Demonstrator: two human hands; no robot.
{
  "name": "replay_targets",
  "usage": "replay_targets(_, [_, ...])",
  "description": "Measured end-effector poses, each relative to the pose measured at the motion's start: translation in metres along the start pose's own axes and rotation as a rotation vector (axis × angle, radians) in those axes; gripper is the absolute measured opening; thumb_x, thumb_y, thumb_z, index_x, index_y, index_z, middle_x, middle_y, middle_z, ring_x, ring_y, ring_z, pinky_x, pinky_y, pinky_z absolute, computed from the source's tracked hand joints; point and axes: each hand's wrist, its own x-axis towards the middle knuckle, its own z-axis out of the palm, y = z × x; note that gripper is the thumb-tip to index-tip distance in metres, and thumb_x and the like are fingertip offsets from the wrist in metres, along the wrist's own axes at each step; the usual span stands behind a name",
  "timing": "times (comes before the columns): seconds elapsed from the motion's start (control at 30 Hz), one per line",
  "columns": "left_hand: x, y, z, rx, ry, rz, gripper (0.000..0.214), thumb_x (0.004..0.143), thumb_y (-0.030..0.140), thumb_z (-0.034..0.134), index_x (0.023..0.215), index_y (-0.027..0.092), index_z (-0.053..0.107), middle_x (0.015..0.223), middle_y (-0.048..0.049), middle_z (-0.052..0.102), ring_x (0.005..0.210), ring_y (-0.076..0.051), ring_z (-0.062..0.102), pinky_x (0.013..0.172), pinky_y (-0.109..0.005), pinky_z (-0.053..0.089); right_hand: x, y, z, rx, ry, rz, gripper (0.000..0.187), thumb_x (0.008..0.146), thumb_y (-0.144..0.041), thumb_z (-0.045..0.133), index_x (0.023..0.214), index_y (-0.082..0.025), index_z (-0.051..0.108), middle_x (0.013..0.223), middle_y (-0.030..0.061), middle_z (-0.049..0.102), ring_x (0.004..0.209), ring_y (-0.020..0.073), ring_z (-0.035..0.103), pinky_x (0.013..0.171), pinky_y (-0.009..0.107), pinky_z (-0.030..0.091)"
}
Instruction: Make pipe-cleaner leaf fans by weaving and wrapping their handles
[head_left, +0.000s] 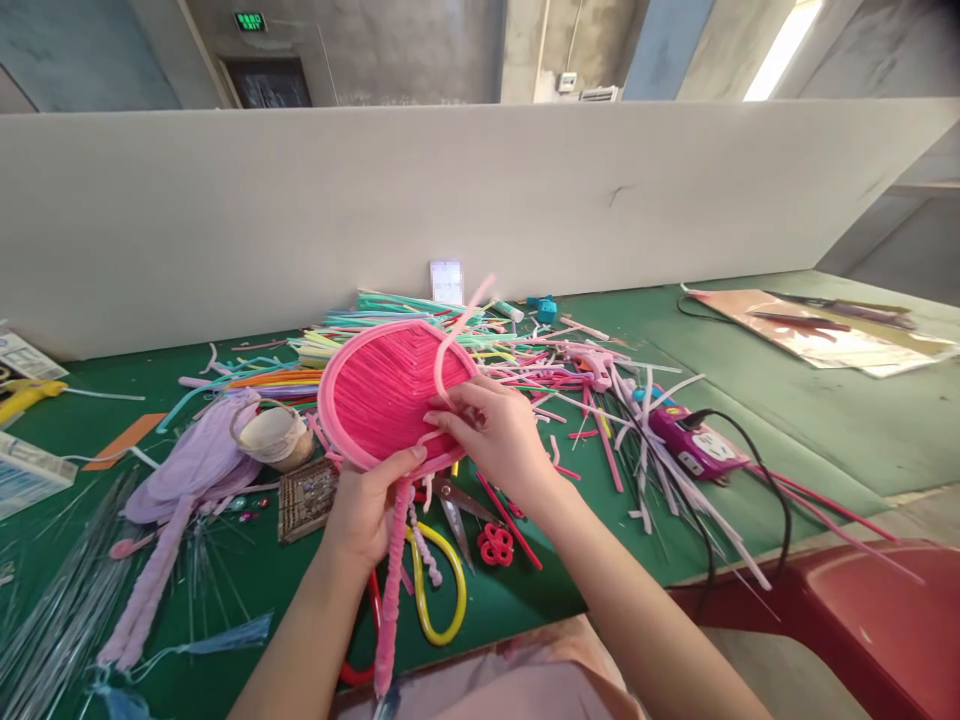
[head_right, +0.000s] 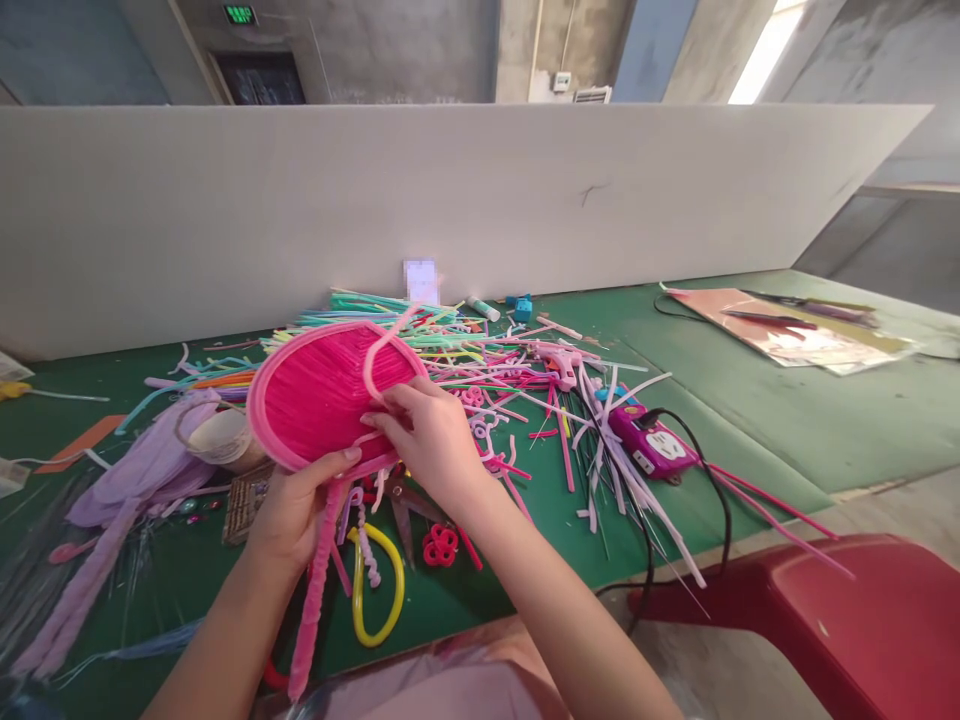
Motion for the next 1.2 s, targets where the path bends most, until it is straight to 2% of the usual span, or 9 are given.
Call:
replay_targets(0.13, [0.0,0.003,-0.002,-0.006,0.048,-0.076,0.062,0.055,-0.001,0.079,0.114,0.014,0.069,0.095,-0.0083,0.079,0.093,-0.03,0.074,0.088,-0.041,0.061,0.005,0.005,-0.011,-0.118,-0.127,-0.058,0.013,0.083,-0.027,0.073,0.083,-0.017,0.064,0.07,-0.0019,0.058,0.065,0.0132,0.052,0.061,0.024,0.041])
replay_targets(0.37, [-0.002,0.014,-0.004,0.045,0.054,-0.152,0.053,0.064,-0.001,0.076,0.115,0.012,0.068,0.096,-0.0109,0.078,0.091,-0.029,0.075,0.081,-0.04,0.064,0.004,0.011,-0.029,-0.3,-0.277,-0.206,0.034,0.087,-0.026,0.069,0.12,-0.017,0.064,0.099,0.0096,0.06,0.098,0.0247,0.053,0.084,0.038,0.049])
replay_targets(0.5, [-0.004,0.018,-0.006,0.058,0.042,-0.201,0.055,0.061,-0.005,0.074,0.114,0.012,0.069,0.09,-0.0095,0.079,0.08,-0.026,0.076,0.073,-0.036,0.065,-0.004,0.009,-0.027,-0.315,-0.231,-0.192,0.031,0.085,-0.03,0.07,0.116,-0.023,0.068,0.117,0.0123,0.055,0.117,0.0308,0.045,0.101,0.051,0.043])
replay_targets(0.63, [-0.007,0.016,-0.012,0.072,0.064,-0.273,0.053,0.062,-0.004,0.073,0.112,0.011,0.069,0.084,-0.0086,0.079,0.073,-0.024,0.076,0.067,-0.032,0.065,-0.014,0.012,-0.021,-0.204,-0.078,0.009,0.031,0.083,-0.035,0.071,0.113,-0.028,0.07,0.143,0.012,0.037,0.137,0.0357,0.032,0.108,0.056,0.036])
replay_targets(0.77, [-0.01,0.014,-0.018,0.103,-0.006,-0.316,0.056,0.062,-0.001,0.077,0.115,0.013,0.069,0.088,-0.0086,0.079,0.079,-0.026,0.076,0.072,-0.034,0.065,-0.021,0.016,-0.016,0.083,-0.106,0.137,0.027,0.085,-0.038,0.068,0.109,-0.025,0.069,0.122,0.0081,0.059,0.119,0.0265,0.055,0.1,0.044,0.047])
replay_targets(0.87, [-0.008,0.016,-0.024,0.146,-0.089,-0.398,0.058,0.06,0.0,0.078,0.116,0.013,0.068,0.089,-0.0096,0.079,0.078,-0.027,0.076,0.075,-0.038,0.065,-0.025,0.014,-0.014,0.111,-0.124,0.136,0.019,0.081,-0.032,0.074,0.097,-0.024,0.068,0.107,0.0034,0.067,0.107,0.0226,0.061,0.098,0.04,0.047])
replay_targets(1.0, [-0.004,0.022,-0.037,0.253,-0.15,-0.487,0.058,0.058,0.0,0.08,0.114,0.011,0.069,0.091,-0.0126,0.079,0.081,-0.029,0.076,0.077,-0.039,0.064,-0.037,0.012,-0.012,-0.135,-0.177,0.15,0.033,0.072,-0.032,0.082,0.099,-0.023,0.063,0.109,0.0052,0.059,0.1,0.0231,0.062,0.091,0.041,0.051])
replay_targets(1.1, [-0.003,0.025,-0.048,0.352,-0.154,-0.54,0.06,0.055,0.002,0.084,0.113,0.011,0.07,0.095,-0.0138,0.079,0.087,-0.031,0.075,0.081,-0.041,0.062,-0.047,0.018,-0.013,-0.376,-0.25,0.099,0.047,0.072,-0.04,0.081,0.105,-0.02,0.056,0.117,0.0122,0.052,0.094,0.0266,0.062,0.081,0.045,0.055])
replay_targets(1.2, [-0.006,0.028,-0.053,0.435,-0.146,-0.441,0.065,0.053,0.008,0.088,0.114,0.014,0.068,0.104,-0.013,0.077,0.096,-0.031,0.073,0.087,-0.042,0.059,-0.054,0.025,-0.017,-0.524,-0.261,-0.043,0.042,0.077,-0.04,0.078,0.104,-0.019,0.053,0.116,0.0146,0.052,0.098,0.0298,0.059,0.078,0.046,0.054])
